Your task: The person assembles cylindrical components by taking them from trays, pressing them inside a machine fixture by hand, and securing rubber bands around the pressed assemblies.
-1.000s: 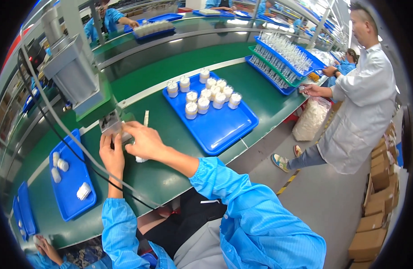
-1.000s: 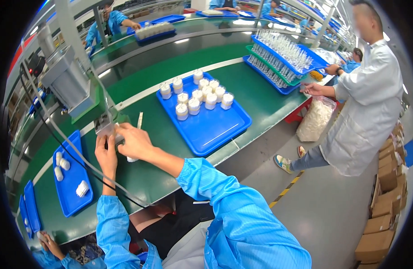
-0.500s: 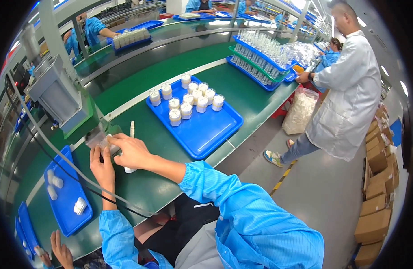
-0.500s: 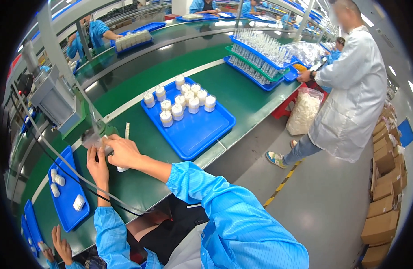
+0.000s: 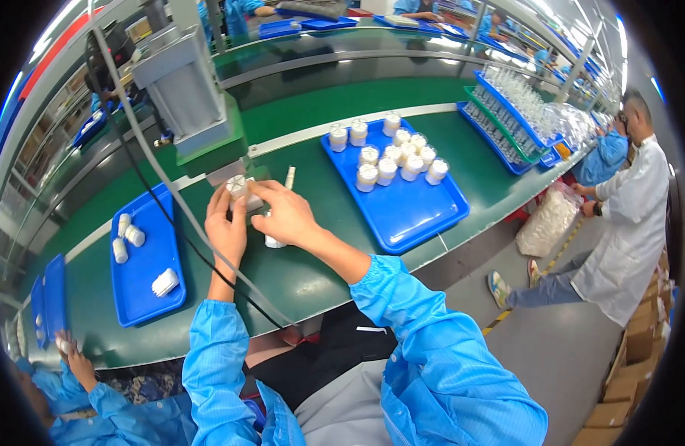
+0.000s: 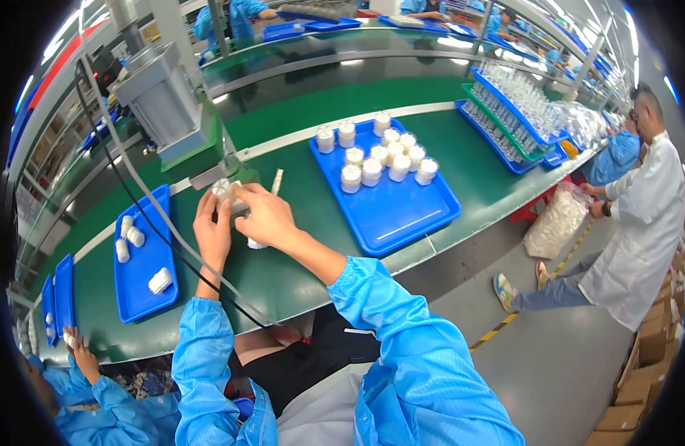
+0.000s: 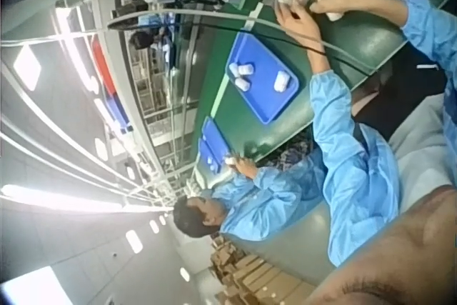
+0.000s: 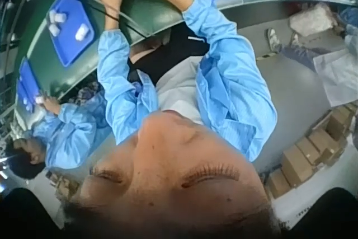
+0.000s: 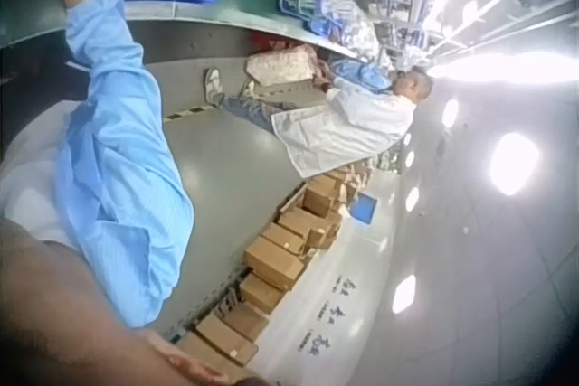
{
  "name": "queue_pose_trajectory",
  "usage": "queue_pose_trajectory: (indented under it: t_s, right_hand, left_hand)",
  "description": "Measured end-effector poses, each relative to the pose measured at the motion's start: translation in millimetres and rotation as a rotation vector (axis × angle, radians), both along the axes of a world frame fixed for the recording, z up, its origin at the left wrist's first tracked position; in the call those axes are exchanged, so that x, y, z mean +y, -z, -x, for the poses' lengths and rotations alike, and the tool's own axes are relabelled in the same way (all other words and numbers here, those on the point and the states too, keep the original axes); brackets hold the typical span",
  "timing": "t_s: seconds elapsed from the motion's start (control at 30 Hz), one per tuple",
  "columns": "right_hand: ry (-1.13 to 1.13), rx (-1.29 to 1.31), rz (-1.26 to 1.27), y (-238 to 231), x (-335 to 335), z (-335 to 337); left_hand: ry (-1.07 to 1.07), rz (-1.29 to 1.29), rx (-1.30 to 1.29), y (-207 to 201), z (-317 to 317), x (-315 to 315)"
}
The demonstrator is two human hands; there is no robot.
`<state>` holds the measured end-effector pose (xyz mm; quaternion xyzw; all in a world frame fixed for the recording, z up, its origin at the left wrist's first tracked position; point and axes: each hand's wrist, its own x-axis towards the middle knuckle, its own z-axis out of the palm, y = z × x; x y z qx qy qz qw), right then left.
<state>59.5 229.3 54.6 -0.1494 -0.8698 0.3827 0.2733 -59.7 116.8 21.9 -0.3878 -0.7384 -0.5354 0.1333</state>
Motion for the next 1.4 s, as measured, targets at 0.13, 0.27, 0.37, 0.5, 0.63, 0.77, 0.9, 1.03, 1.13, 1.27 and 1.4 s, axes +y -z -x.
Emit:
queue_pose_trajectory:
  t_s: [0.13,0.27,0.37,0.5,0.63,0.77,0.9,1.03,1.13,1.27,1.4]
  right_hand:
    - [-0.013,-0.054,-0.008,0,-2,0]
    - [-0.025,-0.059,0.048,-8,-2,-1]
    - [-0.002,-0.07,0.041,-8,-1,-2]
    - [-0.032,-0.048,0.03,-9,1,-3]
    - [0.027,0.002,-0.125,-7,2,-27]
    - [0.015,-0.025,-0.3,9,-3,-58]
    - [-0.066,-0.003,-0.185,15,-5,-85]
    - [-0.162,0.02,0.001,29,4,-98]
    - [-0.187,0.013,0.109,30,8,-93]
    - [-0.189,0.095,0.298,22,11,-78]
    - [-0.161,0.178,0.31,5,16,-53]
  left_hand:
    - [0.009,0.064,-0.082,5,4,-4]
    - [0.008,-0.046,0.012,2,2,-1]
    - [0.079,-0.01,-0.072,-4,-1,-1]
    - [0.039,-0.016,-0.027,-2,3,1]
    - [0.009,-0.054,-0.072,-8,2,9]
    - [0.027,-0.13,-0.292,-25,-2,3]
    - [0.137,-0.285,-0.487,-33,-10,-32]
    - [0.156,-0.17,-0.524,-27,-43,-70]
    - [0.188,-0.073,-0.508,-4,-57,-86]
    - [0.147,0.055,-0.488,7,-66,-92]
    - [0.108,0.178,-0.308,0,-73,-95]
